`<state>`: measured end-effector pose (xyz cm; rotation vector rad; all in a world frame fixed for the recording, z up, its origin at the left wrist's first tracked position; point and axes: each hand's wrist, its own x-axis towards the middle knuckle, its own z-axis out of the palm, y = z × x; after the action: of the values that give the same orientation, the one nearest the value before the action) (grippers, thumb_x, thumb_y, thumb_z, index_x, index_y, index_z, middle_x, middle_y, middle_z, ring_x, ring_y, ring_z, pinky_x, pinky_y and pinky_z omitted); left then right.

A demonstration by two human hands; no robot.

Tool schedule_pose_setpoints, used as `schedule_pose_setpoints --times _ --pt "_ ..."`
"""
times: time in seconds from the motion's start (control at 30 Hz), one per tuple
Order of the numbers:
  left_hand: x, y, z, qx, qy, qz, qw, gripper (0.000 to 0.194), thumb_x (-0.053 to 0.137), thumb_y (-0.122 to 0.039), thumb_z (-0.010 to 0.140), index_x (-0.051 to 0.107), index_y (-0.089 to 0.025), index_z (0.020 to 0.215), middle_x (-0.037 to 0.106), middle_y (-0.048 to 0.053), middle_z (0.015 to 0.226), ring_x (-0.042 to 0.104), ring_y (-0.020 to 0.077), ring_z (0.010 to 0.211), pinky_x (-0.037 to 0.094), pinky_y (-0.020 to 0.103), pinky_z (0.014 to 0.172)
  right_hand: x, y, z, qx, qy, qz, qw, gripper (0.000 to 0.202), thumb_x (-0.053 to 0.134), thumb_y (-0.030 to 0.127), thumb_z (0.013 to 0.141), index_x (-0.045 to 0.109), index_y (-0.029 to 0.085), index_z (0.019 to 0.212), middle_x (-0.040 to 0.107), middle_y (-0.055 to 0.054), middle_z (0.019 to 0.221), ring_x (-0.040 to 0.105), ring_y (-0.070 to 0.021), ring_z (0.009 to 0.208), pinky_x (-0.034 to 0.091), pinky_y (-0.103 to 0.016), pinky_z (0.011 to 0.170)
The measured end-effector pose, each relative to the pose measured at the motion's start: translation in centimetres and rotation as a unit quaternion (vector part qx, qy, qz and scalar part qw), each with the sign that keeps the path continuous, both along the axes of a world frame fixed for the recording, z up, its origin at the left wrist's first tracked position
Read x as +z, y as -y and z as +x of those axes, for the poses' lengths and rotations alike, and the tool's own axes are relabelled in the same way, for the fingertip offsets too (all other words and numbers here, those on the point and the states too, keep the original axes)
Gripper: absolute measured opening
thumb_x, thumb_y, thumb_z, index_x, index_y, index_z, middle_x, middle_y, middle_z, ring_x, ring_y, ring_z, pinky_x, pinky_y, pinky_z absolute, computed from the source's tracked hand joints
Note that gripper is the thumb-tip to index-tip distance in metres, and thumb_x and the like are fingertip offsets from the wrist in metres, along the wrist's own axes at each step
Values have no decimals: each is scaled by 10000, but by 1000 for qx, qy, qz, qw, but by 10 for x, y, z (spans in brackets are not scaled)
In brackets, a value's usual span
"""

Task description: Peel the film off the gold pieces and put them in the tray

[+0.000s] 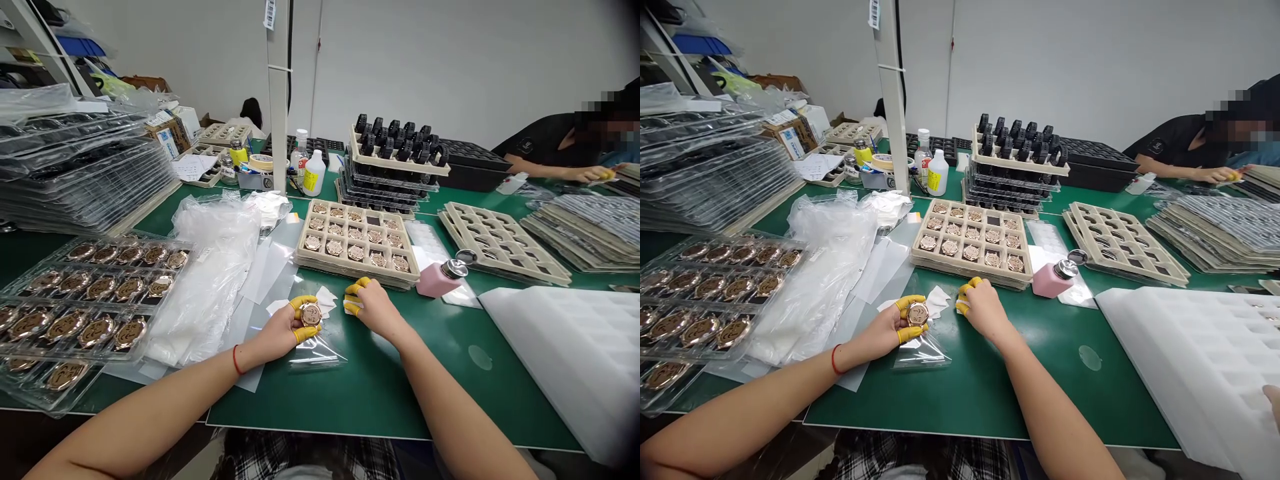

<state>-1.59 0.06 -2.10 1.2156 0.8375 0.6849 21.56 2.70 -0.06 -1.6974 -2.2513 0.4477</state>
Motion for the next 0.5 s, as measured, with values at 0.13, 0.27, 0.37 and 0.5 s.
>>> schedule_pose_setpoints --times 0.13,0.27,0.37,0.5 --pt "1 3 1 2 -9 38 999 551 656 -228 750 418 -230 1247 598 54 1066 622 190 918 499 366 856 8 19 -31 20 -187 26 982 102 549 154 831 631 213 821 605 -43 921 521 -209 915 415 -359 824" --pt "3 6 1 -12 -38 76 996 533 619 -208 773 412 -245 1263 598 60 1120 615 206 960 504 368 857 5 31 -48 20 -232 15 972 79 593 145 800 608 219 820 604 -20 899 520 -194 896 400 -341 806" --pt "3 7 2 -13 -50 87 995 526 611 -203 777 416 -244 1264 603 62 1126 616 209 960 511 361 844 4 35 -50 15 -218 30 975 76 575 141 799 585 216 801 593 -24 890 503 -201 881 386 -354 795" --pt "2 6 2 -7 -47 81 996 525 622 -220 772 419 -227 1257 609 76 1123 624 219 952 515 365 839 10 38 -51 30 -252 38 967 49 548 165 787 553 206 761 583 -33 873 498 -204 864 385 -360 790"
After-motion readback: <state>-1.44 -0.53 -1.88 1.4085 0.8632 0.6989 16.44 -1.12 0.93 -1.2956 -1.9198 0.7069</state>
